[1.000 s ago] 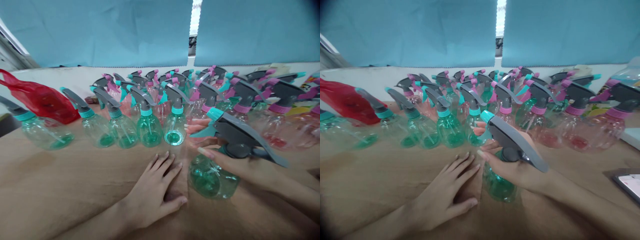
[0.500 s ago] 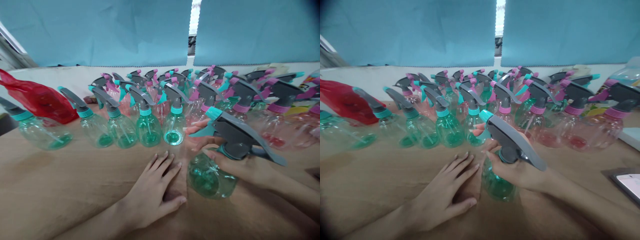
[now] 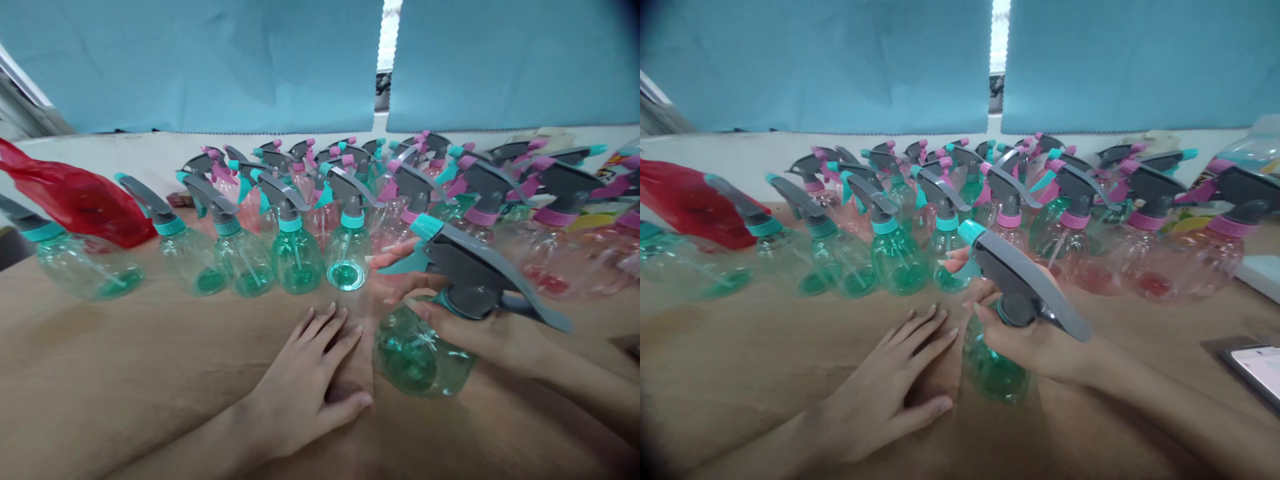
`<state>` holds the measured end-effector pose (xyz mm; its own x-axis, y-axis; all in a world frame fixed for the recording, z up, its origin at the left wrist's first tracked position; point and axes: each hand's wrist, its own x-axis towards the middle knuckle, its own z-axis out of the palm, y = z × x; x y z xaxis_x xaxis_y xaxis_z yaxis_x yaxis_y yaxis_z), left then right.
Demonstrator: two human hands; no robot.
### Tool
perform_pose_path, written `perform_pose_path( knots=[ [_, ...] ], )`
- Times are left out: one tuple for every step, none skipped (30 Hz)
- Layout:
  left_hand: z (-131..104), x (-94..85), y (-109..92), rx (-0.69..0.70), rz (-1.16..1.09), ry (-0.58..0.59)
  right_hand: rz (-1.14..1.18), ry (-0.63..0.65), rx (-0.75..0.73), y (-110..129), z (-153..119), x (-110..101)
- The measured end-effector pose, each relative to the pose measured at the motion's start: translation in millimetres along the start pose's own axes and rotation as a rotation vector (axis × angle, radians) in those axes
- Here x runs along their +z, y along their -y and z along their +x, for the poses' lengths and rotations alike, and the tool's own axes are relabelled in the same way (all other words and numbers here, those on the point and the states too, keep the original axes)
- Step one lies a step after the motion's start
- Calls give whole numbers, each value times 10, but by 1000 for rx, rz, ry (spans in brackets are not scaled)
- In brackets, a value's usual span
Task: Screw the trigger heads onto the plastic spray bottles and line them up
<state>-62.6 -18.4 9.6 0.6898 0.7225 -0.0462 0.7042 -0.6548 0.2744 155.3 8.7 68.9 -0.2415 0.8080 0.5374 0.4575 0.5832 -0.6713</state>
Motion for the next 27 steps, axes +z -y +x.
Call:
perform_pose_path(
  knots=[
    [-1, 3, 1, 1, -1, -7, 22, -9, -12, 0, 3, 2],
    [-2, 6, 1, 2, -2, -14, 33, -16, -25, -5, 5, 5],
    [-3, 9, 3, 4, -3, -18, 39, -12, -29, -16, 3, 7],
    [-3, 12, 4, 8, -4, -20, 42, 3, -24, -31, -3, 9],
    [-3, 14, 6, 11, -5, -20, 49, 21, -13, -48, -12, 10],
    [-2, 16, 8, 15, -8, -20, 61, 43, -3, -64, -24, 11],
    [-1, 17, 10, 19, -11, -22, 72, 61, 6, -76, -38, 12],
    [-1, 18, 12, 22, -16, -25, 82, 68, 11, -85, -52, 14],
    [-1, 20, 14, 25, -21, -27, 90, 65, 9, -88, -63, 17],
    [-1, 21, 16, 26, -24, -31, 89, 52, 3, -86, -71, 20],
    [-2, 23, 18, 27, -27, -34, 89, 39, -1, -80, -75, 23],
    [-4, 24, 19, 31, -29, -38, 89, 31, 1, -72, -74, 24],
    [-6, 26, 20, 31, -30, -40, 90, 34, 8, -64, -71, 24],
    [-7, 27, 21, 32, -30, -40, 92, 42, 15, -58, -66, 21],
    [-9, 28, 21, 34, -29, -39, 95, 59, 28, -56, -61, 16],
    [-10, 29, 22, 34, -28, -36, 95, 81, 49, -58, -60, 10],
    [-10, 30, 22, 31, -27, -33, 89, 99, 72, -66, -62, 2],
    [-10, 30, 23, 30, -27, -32, 77, 116, 97, -77, -68, -6],
    [-9, 31, 23, 29, -28, -34, 66, 135, 123, -90, -76, -14],
    [-9, 32, 24, 29, -29, -38, 52, 149, 144, -104, -87, -21],
    [-8, 33, 24, 28, -31, -42, 43, 159, 159, -116, -97, -28],
    [-7, 34, 23, 28, -31, -43, 40, 164, 165, -126, -104, -36],
    [-6, 35, 23, 29, -30, -44, 43, 146, 158, -133, -109, -43],
    [-6, 35, 21, 29, -27, -43, 47, 139, 152, -140, -110, -50],
    [-6, 35, 20, 27, -23, -43, 48, 137, 145, -146, -109, -57],
    [-7, 35, 19, 26, -18, -40, 41, 140, 138, -152, -105, -64],
    [-8, 35, 18, 23, -13, -38, 33, 150, 135, -158, -100, -69]
  ],
)
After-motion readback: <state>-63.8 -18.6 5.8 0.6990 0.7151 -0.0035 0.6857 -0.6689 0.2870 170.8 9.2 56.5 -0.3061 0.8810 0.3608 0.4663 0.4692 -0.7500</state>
